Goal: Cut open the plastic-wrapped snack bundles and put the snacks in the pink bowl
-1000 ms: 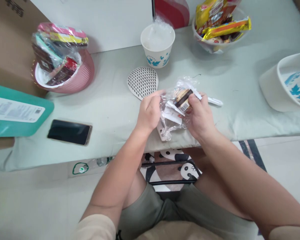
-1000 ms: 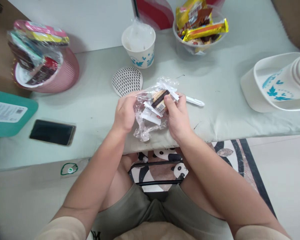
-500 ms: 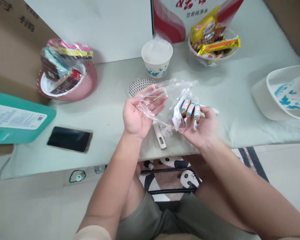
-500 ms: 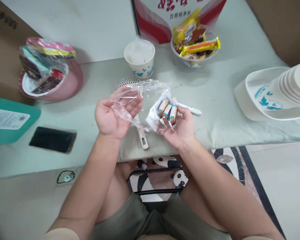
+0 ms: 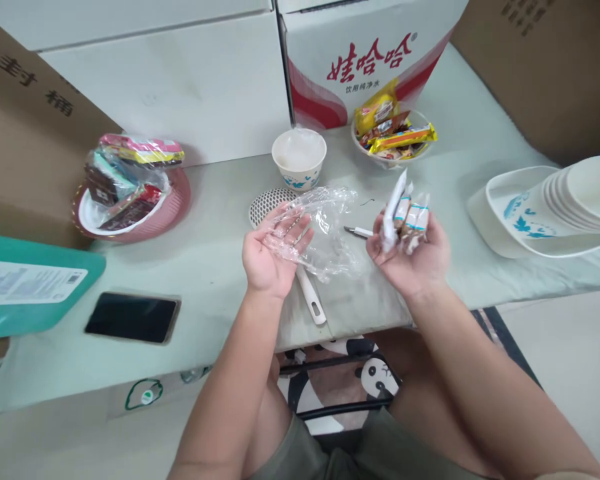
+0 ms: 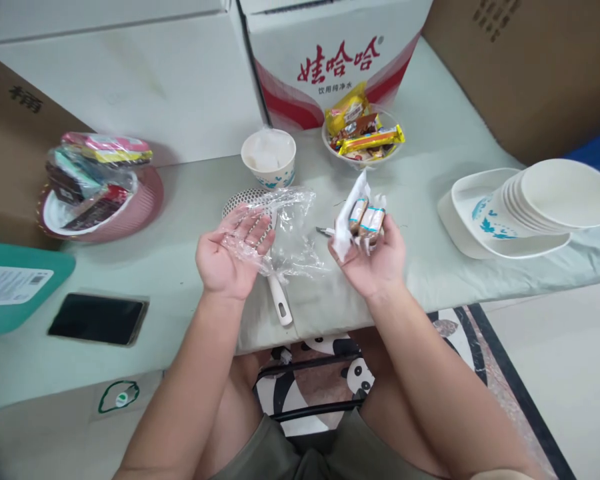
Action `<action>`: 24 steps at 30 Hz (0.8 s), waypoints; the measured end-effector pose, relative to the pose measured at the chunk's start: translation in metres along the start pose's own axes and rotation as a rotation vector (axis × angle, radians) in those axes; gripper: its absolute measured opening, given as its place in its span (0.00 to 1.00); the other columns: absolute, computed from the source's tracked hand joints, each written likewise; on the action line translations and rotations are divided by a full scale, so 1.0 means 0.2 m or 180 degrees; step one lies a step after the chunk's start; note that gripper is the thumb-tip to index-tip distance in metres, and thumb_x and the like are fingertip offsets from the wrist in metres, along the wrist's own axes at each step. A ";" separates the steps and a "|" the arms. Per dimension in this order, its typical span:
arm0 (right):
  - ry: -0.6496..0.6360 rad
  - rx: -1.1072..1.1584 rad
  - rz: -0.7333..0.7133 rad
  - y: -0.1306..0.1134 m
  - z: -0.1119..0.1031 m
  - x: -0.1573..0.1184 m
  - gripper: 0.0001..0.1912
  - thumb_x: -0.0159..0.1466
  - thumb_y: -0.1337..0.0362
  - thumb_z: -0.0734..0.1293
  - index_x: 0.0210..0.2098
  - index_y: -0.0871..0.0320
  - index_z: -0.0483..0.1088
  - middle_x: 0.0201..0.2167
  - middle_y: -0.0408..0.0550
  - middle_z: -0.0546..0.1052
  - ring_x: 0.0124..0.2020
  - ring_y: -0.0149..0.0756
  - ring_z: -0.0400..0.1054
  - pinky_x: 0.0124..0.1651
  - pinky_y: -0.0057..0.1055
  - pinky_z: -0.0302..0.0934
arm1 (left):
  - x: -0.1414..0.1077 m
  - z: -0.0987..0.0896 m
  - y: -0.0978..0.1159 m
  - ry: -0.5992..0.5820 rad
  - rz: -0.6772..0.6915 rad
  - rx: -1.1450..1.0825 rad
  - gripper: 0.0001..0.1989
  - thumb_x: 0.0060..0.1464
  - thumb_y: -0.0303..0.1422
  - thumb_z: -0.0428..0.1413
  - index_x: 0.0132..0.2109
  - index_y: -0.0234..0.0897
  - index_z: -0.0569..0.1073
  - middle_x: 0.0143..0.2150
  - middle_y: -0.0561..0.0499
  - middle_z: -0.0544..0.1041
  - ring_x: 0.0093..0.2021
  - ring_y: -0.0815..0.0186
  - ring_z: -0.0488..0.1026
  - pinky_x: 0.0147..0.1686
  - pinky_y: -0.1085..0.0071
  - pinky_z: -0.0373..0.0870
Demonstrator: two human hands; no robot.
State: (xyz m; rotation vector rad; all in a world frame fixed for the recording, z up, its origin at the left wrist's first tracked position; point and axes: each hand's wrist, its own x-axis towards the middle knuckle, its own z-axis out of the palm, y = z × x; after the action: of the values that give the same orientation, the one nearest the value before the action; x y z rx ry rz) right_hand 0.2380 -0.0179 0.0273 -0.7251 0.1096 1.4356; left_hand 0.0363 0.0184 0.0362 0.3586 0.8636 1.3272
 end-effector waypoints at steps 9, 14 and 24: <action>-0.0326 0.0659 0.0672 -0.08 -0.02 0.04 0.17 0.64 0.49 0.59 0.41 0.55 0.69 0.29 0.45 0.75 0.20 0.25 0.63 0.16 0.19 0.57 | 0.03 0.01 -0.01 -0.0023 -0.0112 0.0061 0.17 0.54 0.34 0.49 0.43 0.36 0.80 0.43 0.43 0.84 0.42 0.58 0.82 0.45 0.60 0.81; 0.0438 -0.0541 -0.0312 -0.17 0.16 0.12 0.22 0.68 0.46 0.55 0.37 0.55 0.70 0.26 0.44 0.73 0.20 0.28 0.63 0.16 0.23 0.55 | 0.05 0.02 -0.01 -0.0025 -0.0126 0.0009 0.16 0.52 0.35 0.51 0.42 0.36 0.81 0.43 0.43 0.84 0.42 0.58 0.83 0.44 0.59 0.81; 0.0751 -0.4203 -0.3324 -0.70 0.45 0.70 0.04 0.65 0.61 0.70 0.36 0.49 0.69 0.42 0.42 0.78 0.46 0.37 0.71 0.61 0.43 0.65 | 0.10 0.01 0.00 0.0097 -0.0233 0.0048 0.17 0.52 0.35 0.52 0.40 0.35 0.83 0.41 0.43 0.85 0.39 0.59 0.83 0.41 0.63 0.83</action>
State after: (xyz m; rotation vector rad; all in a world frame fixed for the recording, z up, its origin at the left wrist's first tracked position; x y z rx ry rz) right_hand 0.3598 0.1539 0.0838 -1.6692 -0.9908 0.2342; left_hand 0.0368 0.0371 0.0314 0.3165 0.9046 1.2619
